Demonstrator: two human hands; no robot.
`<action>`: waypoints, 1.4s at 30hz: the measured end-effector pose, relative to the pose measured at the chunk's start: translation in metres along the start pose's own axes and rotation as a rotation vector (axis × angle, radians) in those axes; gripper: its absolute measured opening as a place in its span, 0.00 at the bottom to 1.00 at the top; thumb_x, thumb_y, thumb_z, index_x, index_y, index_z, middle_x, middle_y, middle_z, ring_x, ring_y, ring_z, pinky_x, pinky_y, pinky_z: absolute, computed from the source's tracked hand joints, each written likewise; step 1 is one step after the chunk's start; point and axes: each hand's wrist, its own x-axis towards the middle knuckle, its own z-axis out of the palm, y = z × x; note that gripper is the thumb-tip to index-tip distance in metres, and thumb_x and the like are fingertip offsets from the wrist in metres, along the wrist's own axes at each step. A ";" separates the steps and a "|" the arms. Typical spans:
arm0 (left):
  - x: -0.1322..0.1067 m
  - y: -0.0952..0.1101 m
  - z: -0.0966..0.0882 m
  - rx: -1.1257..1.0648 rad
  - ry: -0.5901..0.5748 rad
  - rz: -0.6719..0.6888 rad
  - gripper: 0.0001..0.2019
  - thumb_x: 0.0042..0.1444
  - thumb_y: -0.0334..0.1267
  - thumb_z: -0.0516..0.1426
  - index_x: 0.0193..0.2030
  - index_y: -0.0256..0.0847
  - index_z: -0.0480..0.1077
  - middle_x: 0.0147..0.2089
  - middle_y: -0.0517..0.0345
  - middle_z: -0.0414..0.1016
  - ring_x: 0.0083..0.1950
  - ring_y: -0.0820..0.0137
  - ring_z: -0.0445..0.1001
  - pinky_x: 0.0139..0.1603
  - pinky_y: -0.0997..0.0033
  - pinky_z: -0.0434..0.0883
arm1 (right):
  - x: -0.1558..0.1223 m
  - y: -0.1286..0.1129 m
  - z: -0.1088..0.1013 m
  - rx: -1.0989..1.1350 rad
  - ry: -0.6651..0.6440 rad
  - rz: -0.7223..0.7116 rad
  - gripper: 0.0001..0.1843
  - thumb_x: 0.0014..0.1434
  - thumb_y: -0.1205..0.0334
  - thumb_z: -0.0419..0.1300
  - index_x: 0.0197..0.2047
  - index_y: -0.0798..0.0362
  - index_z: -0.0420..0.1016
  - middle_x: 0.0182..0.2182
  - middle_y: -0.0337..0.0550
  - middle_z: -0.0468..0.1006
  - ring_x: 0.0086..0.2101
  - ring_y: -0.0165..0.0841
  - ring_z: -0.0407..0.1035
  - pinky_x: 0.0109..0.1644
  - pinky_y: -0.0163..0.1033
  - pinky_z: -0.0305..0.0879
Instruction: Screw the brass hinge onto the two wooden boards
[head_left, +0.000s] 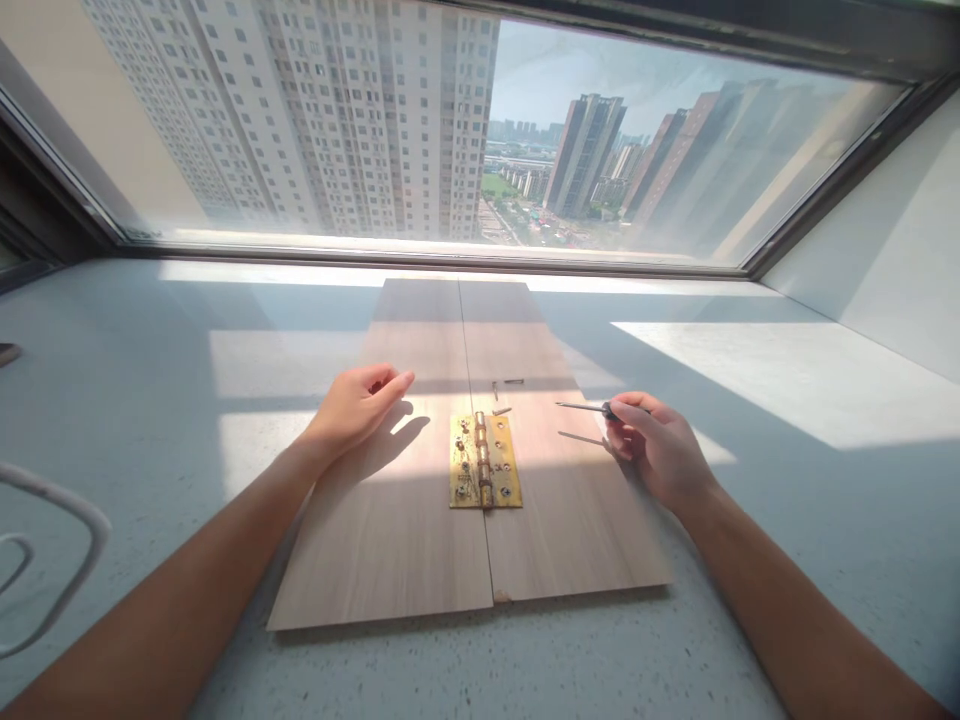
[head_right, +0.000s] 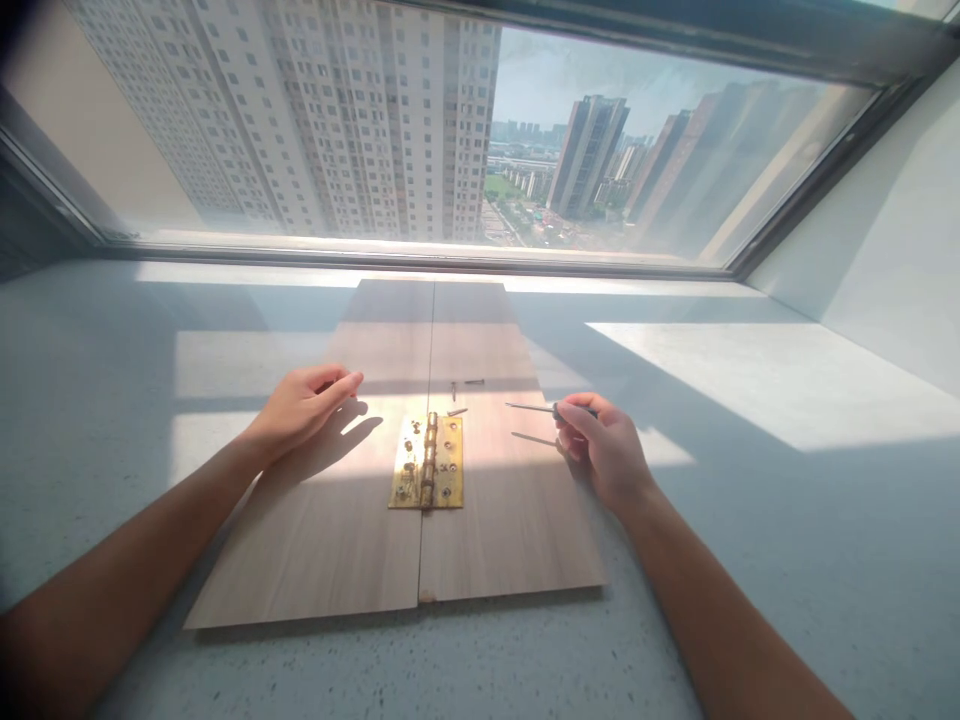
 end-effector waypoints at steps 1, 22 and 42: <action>-0.002 -0.001 0.000 -0.013 0.005 0.001 0.21 0.61 0.52 0.49 0.25 0.39 0.64 0.23 0.63 0.61 0.28 0.72 0.62 0.30 0.72 0.57 | -0.001 -0.003 0.000 0.004 -0.015 -0.007 0.14 0.50 0.55 0.68 0.31 0.54 0.70 0.21 0.35 0.67 0.19 0.24 0.57 0.21 0.32 0.50; -0.002 -0.004 0.003 0.151 -0.133 0.082 0.25 0.57 0.48 0.51 0.16 0.40 0.44 0.18 0.65 0.44 0.22 0.76 0.46 0.24 0.71 0.46 | -0.062 -0.040 0.069 -0.759 -0.273 -0.681 0.02 0.60 0.65 0.56 0.34 0.51 0.68 0.24 0.36 0.70 0.23 0.27 0.65 0.26 0.34 0.61; -0.039 0.086 -0.015 -0.364 -0.390 0.870 0.16 0.59 0.35 0.60 0.55 0.42 0.70 0.51 0.51 0.73 0.50 0.69 0.72 0.52 0.69 0.70 | -0.074 -0.039 0.071 -0.631 -0.425 -0.800 0.16 0.54 0.74 0.62 0.45 0.48 0.72 0.37 0.42 0.79 0.36 0.34 0.74 0.36 0.37 0.72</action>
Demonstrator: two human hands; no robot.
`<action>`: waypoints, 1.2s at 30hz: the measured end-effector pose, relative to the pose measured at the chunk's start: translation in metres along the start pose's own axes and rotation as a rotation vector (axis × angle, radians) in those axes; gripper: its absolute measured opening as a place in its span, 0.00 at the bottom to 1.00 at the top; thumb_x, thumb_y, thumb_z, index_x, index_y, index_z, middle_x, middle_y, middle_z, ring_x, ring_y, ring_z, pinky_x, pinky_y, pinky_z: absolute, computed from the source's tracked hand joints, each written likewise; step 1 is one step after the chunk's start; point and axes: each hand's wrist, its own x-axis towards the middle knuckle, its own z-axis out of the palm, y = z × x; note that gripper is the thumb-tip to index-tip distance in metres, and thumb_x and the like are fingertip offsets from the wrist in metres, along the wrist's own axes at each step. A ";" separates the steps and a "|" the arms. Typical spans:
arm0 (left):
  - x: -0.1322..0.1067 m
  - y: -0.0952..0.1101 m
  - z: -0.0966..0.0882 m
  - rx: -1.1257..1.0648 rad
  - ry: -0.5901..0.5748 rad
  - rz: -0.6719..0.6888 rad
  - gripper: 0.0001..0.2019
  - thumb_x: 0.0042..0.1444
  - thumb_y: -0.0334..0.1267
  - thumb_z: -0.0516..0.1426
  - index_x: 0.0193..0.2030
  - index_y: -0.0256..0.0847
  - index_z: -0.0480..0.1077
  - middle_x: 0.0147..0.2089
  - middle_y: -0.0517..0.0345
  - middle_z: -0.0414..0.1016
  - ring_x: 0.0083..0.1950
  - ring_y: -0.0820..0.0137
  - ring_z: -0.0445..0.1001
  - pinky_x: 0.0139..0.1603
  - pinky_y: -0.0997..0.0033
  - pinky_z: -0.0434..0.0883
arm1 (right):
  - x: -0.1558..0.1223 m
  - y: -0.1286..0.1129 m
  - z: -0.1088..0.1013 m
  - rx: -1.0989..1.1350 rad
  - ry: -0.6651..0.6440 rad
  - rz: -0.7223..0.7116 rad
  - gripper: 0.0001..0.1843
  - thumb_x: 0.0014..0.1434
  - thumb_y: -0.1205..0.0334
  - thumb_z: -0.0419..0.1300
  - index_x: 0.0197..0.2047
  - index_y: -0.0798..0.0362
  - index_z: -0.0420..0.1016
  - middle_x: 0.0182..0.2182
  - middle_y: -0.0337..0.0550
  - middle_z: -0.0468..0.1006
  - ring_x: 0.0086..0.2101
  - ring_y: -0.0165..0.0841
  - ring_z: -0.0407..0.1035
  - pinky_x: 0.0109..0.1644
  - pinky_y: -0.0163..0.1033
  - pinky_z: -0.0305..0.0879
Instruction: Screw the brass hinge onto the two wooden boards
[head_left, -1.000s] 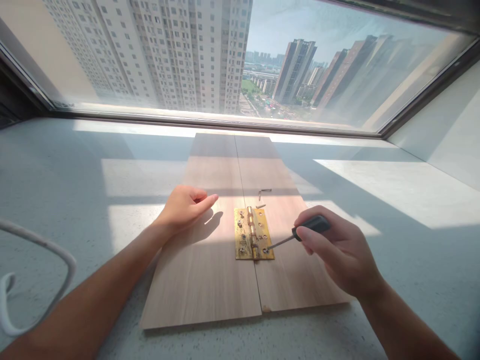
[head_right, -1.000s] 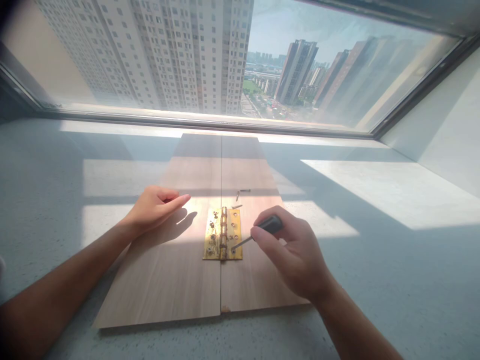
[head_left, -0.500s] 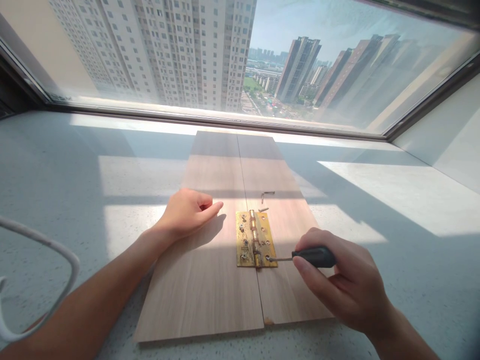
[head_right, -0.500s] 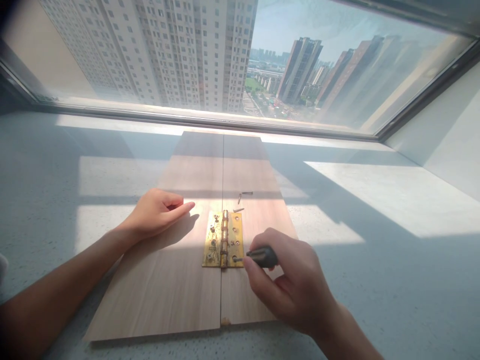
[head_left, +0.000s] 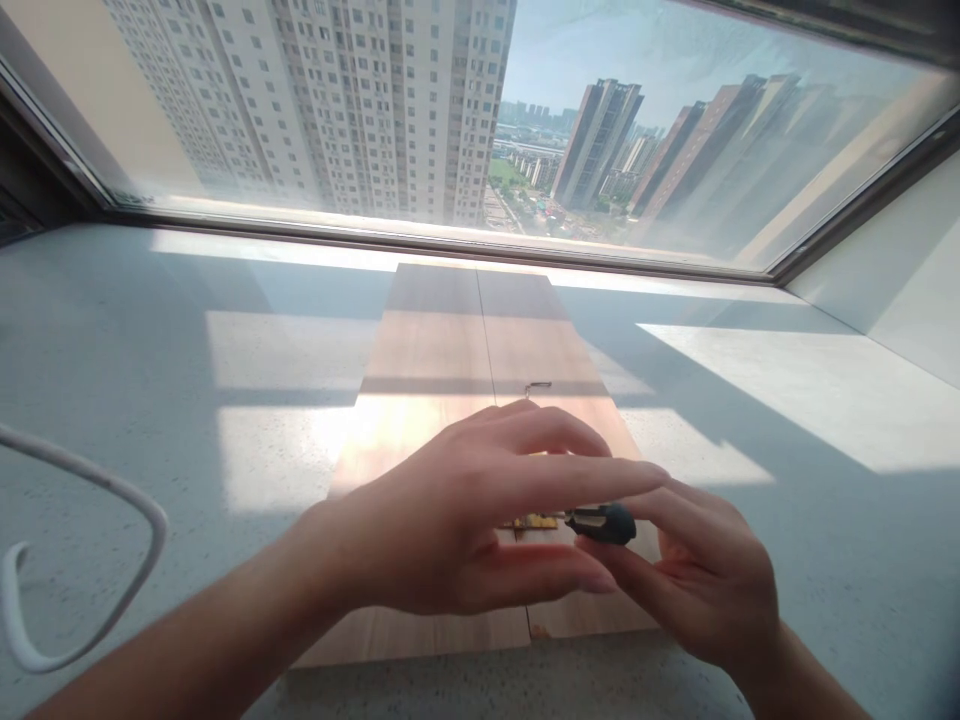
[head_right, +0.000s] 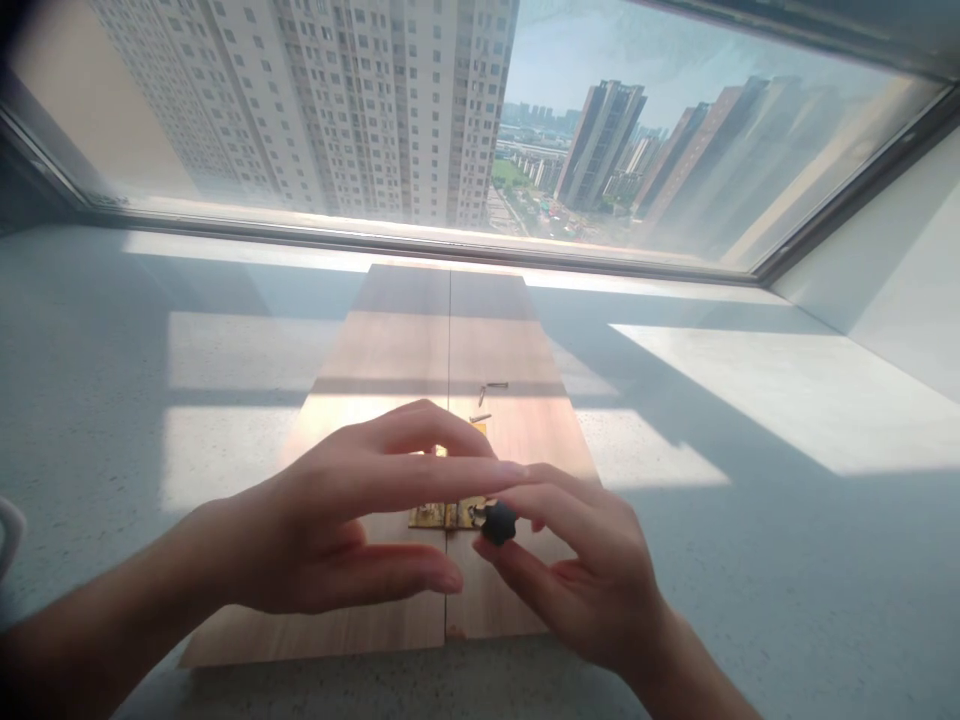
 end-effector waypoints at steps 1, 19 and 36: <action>0.003 0.003 0.002 0.025 -0.036 0.015 0.13 0.61 0.33 0.58 0.53 0.41 0.71 0.50 0.52 0.75 0.49 0.69 0.72 0.52 0.69 0.70 | 0.002 -0.001 0.000 0.018 -0.015 -0.004 0.15 0.55 0.74 0.61 0.44 0.48 0.72 0.37 0.43 0.79 0.37 0.35 0.74 0.35 0.37 0.72; 0.003 -0.001 0.012 0.233 -0.113 -0.017 0.07 0.63 0.33 0.56 0.47 0.37 0.71 0.42 0.55 0.77 0.40 0.69 0.71 0.44 0.68 0.67 | 0.003 -0.008 0.001 -0.079 0.042 -0.064 0.12 0.52 0.65 0.68 0.39 0.52 0.73 0.30 0.42 0.75 0.29 0.31 0.70 0.29 0.35 0.67; 0.021 -0.002 0.000 0.291 -0.169 0.101 0.06 0.62 0.33 0.57 0.42 0.38 0.75 0.35 0.58 0.77 0.36 0.71 0.69 0.41 0.70 0.67 | 0.011 0.000 0.003 0.001 0.034 -0.170 0.09 0.50 0.77 0.64 0.34 0.58 0.70 0.29 0.41 0.72 0.30 0.27 0.67 0.31 0.32 0.66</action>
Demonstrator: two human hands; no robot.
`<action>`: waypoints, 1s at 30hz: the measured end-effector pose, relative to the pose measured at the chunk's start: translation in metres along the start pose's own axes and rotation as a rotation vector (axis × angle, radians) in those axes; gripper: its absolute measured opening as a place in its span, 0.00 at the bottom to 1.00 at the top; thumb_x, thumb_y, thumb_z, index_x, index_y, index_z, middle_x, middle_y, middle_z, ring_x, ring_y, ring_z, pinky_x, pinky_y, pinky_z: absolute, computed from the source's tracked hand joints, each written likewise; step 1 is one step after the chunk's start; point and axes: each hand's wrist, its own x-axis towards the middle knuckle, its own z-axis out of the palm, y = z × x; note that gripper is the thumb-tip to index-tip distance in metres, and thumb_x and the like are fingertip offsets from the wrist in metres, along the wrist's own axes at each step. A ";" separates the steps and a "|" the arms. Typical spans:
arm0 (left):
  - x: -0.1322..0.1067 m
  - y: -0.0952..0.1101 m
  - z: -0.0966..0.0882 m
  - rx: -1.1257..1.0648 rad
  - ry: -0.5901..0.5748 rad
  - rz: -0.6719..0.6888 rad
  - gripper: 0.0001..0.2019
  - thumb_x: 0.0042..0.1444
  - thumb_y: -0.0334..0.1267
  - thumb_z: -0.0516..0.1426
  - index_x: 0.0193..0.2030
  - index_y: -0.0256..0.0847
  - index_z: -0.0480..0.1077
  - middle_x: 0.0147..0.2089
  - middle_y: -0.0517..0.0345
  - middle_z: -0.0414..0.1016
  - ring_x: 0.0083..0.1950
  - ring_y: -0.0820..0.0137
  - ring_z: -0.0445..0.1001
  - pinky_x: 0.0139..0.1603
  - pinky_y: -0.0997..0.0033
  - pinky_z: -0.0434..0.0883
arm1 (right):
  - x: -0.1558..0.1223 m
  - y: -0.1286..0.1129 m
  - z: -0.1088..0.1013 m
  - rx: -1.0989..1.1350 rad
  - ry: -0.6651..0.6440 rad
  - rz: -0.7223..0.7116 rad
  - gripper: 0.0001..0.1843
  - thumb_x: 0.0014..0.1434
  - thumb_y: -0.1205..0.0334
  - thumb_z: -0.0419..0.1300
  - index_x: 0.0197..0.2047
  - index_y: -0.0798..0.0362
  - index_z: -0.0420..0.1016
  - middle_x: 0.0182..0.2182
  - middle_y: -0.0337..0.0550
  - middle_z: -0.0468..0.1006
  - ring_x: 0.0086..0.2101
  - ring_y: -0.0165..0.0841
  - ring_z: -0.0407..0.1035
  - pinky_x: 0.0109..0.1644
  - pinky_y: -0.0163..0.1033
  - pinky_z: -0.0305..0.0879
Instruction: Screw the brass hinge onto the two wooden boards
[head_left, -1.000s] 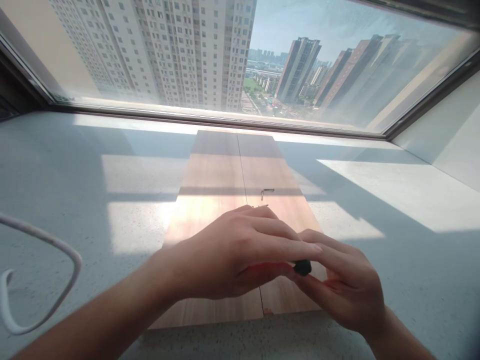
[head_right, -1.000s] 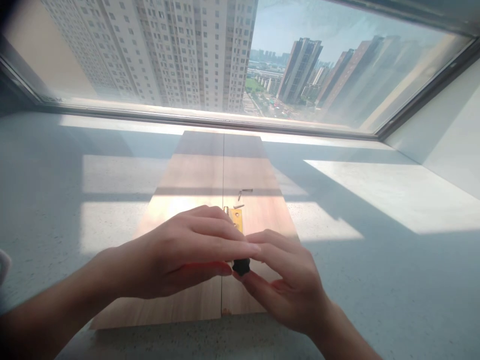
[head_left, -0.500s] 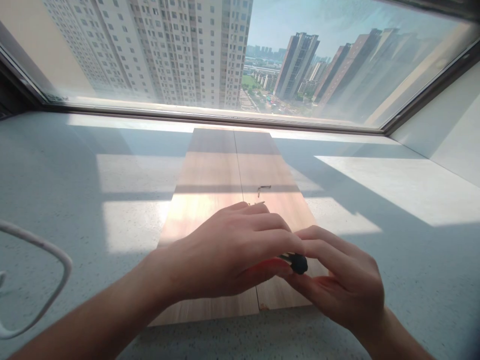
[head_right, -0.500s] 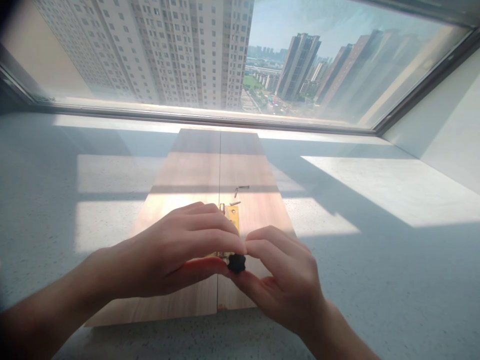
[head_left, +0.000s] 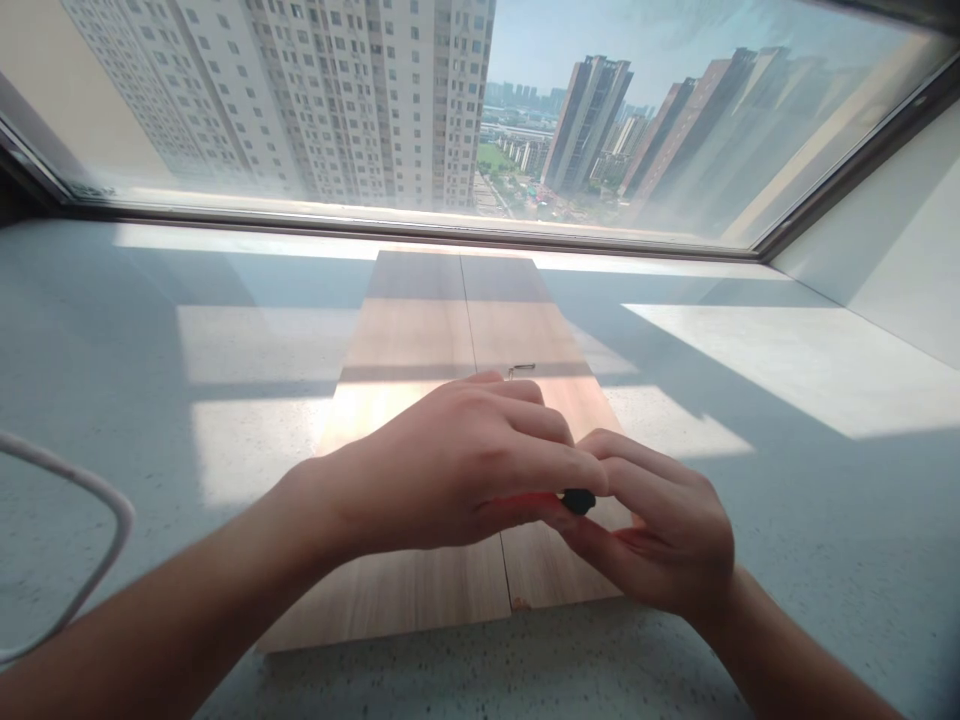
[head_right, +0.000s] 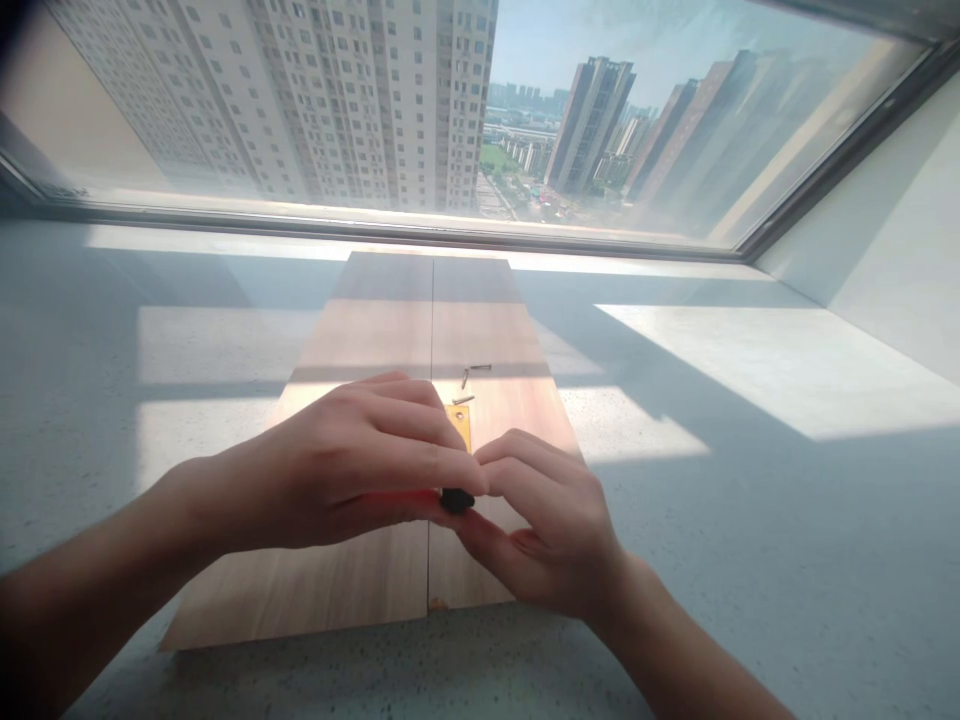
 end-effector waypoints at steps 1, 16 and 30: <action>0.000 -0.001 -0.001 -0.005 -0.006 0.004 0.06 0.62 0.33 0.57 0.43 0.38 0.75 0.35 0.58 0.77 0.35 0.72 0.69 0.41 0.70 0.67 | 0.001 0.001 0.000 -0.005 -0.006 -0.007 0.09 0.50 0.76 0.64 0.34 0.57 0.70 0.29 0.41 0.72 0.30 0.27 0.67 0.31 0.32 0.66; -0.005 0.022 0.020 0.237 0.249 -0.206 0.09 0.60 0.36 0.58 0.33 0.32 0.75 0.25 0.59 0.69 0.26 0.71 0.64 0.31 0.70 0.63 | 0.006 0.019 -0.012 0.049 -0.240 -0.086 0.04 0.62 0.68 0.56 0.41 0.53 0.71 0.35 0.46 0.75 0.37 0.34 0.68 0.39 0.41 0.67; -0.012 0.040 0.041 0.360 0.511 -0.308 0.08 0.60 0.33 0.57 0.32 0.32 0.74 0.23 0.59 0.67 0.24 0.71 0.62 0.26 0.71 0.60 | -0.012 -0.013 0.023 -0.323 0.125 0.056 0.04 0.54 0.71 0.61 0.35 0.57 0.70 0.29 0.46 0.74 0.30 0.34 0.67 0.31 0.39 0.60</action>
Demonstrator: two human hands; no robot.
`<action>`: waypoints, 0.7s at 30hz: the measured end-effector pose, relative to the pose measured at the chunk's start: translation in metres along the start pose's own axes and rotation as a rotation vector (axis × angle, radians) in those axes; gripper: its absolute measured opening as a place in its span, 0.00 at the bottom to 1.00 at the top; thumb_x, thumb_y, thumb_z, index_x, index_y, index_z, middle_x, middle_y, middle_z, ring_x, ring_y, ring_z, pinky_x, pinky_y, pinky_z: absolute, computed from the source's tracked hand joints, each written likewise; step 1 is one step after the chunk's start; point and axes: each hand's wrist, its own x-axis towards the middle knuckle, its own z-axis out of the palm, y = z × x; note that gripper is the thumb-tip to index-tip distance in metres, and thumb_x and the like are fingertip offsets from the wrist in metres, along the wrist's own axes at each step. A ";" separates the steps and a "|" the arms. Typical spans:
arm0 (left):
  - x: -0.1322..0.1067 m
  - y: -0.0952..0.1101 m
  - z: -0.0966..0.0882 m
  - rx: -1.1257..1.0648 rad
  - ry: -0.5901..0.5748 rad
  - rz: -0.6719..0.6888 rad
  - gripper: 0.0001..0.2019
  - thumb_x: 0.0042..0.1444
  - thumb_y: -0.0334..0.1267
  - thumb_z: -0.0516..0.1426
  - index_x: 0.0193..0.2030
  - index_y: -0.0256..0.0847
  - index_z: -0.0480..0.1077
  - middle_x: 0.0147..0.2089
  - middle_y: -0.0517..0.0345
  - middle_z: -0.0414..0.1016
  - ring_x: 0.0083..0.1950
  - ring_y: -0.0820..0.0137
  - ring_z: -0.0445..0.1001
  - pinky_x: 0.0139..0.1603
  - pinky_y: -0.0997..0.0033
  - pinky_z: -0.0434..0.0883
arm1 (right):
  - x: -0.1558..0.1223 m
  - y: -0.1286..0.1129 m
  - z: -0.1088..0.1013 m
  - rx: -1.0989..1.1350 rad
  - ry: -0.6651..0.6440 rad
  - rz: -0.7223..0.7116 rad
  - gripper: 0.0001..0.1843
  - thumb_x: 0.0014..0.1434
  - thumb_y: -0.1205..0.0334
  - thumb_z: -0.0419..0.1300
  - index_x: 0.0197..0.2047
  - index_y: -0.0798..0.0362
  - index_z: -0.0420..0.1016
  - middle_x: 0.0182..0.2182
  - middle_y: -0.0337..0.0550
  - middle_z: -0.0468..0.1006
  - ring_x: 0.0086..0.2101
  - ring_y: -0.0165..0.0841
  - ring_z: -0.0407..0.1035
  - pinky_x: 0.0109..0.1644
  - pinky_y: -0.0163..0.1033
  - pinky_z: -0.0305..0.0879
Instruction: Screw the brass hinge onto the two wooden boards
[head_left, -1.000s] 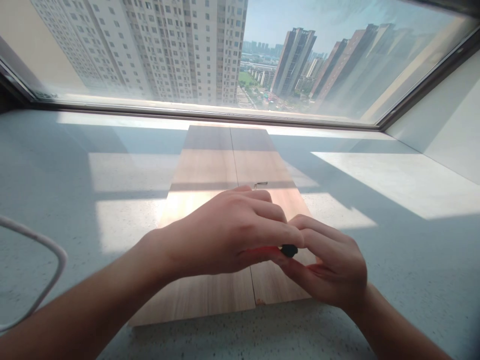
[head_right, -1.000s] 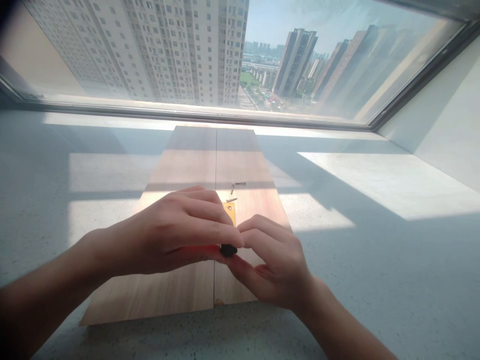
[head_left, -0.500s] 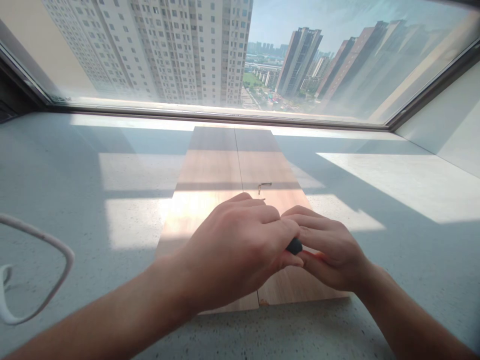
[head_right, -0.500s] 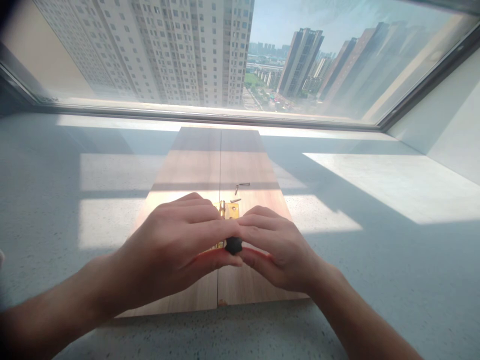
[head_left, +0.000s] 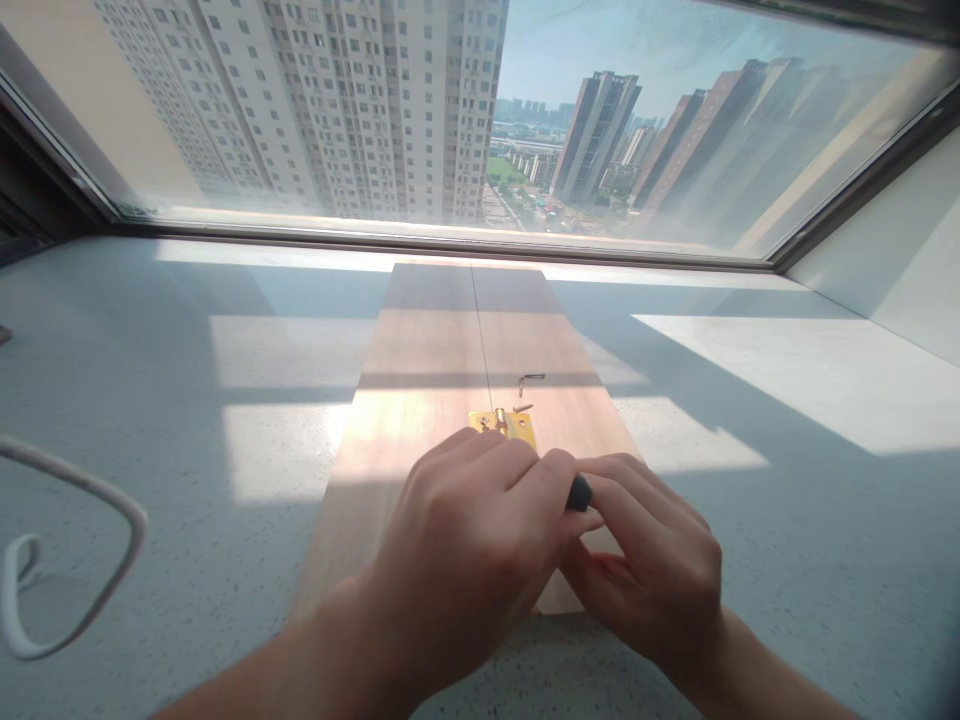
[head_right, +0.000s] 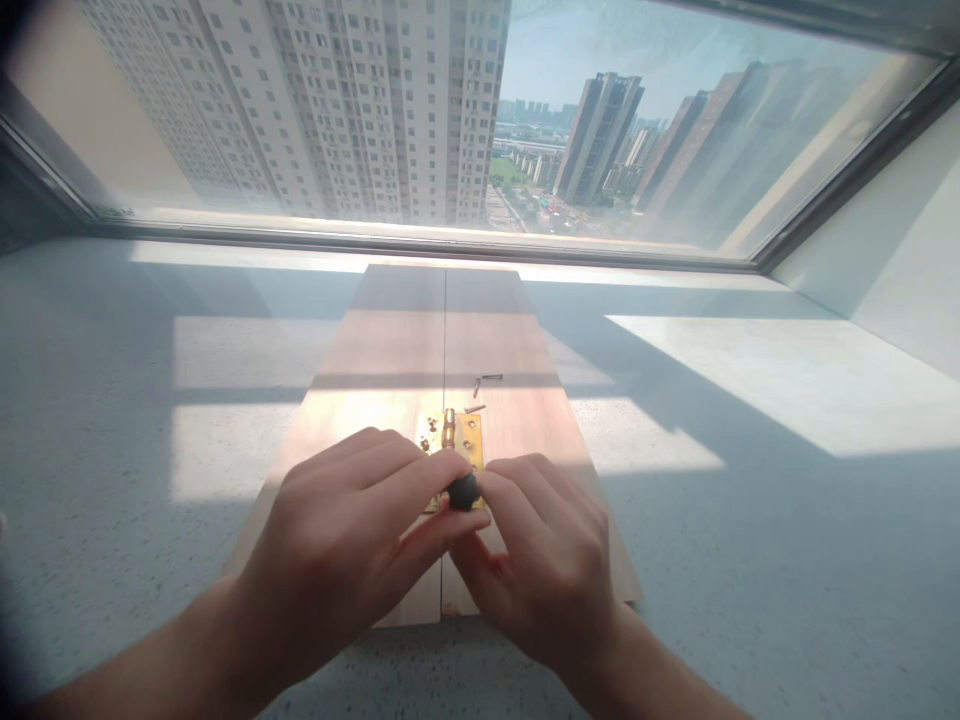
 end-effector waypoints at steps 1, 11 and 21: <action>0.000 0.001 0.001 -0.017 -0.006 0.002 0.08 0.60 0.32 0.57 0.31 0.32 0.74 0.23 0.58 0.67 0.24 0.71 0.62 0.26 0.71 0.60 | 0.000 0.000 0.000 -0.011 0.013 0.000 0.04 0.54 0.71 0.61 0.34 0.56 0.69 0.29 0.46 0.74 0.30 0.34 0.67 0.31 0.39 0.60; 0.000 0.001 -0.003 -0.118 -0.006 -0.042 0.04 0.58 0.30 0.58 0.33 0.34 0.75 0.27 0.56 0.73 0.29 0.69 0.70 0.30 0.70 0.68 | -0.002 -0.003 -0.006 0.077 -0.064 0.018 0.03 0.57 0.71 0.57 0.36 0.55 0.70 0.27 0.45 0.72 0.31 0.37 0.68 0.34 0.41 0.62; -0.008 0.002 -0.001 -0.284 -0.007 -0.120 0.03 0.59 0.33 0.58 0.38 0.36 0.73 0.30 0.58 0.74 0.30 0.74 0.71 0.30 0.76 0.69 | 0.006 0.011 -0.010 0.230 -0.230 -0.081 0.08 0.59 0.70 0.52 0.41 0.55 0.69 0.32 0.47 0.74 0.32 0.36 0.68 0.34 0.41 0.64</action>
